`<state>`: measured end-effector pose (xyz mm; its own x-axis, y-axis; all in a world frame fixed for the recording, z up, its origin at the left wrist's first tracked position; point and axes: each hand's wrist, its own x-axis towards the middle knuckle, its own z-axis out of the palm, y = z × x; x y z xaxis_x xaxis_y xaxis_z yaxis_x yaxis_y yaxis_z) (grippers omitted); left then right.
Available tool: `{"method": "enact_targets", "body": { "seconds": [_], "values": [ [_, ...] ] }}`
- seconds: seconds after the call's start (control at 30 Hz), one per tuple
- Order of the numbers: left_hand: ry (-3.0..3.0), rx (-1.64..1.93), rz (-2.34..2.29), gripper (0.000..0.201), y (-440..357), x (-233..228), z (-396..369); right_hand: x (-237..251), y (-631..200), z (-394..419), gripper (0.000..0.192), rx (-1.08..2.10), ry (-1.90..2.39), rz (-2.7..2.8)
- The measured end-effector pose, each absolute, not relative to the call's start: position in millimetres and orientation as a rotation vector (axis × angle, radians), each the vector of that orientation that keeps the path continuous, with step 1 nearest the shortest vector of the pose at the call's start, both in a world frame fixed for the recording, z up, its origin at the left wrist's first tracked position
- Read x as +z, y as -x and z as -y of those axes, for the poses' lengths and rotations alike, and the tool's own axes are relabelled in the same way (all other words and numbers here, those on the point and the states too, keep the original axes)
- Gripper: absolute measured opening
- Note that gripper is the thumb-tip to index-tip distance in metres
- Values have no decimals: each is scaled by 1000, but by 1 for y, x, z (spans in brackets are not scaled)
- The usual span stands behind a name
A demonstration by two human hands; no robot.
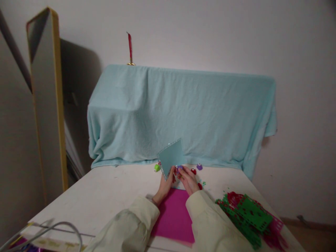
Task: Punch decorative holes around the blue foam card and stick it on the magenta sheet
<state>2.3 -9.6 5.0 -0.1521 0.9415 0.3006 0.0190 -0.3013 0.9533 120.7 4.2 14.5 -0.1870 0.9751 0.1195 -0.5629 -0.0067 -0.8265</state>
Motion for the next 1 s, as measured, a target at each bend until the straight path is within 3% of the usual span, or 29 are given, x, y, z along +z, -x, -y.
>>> {"method": "enact_targets", "body": {
  "seconds": [1.0],
  "values": [
    [-1360, 1629, -1206, 46, -2, 4, 7, 15, -121, -2, 37, 1543, 590, 995]
  ]
}}
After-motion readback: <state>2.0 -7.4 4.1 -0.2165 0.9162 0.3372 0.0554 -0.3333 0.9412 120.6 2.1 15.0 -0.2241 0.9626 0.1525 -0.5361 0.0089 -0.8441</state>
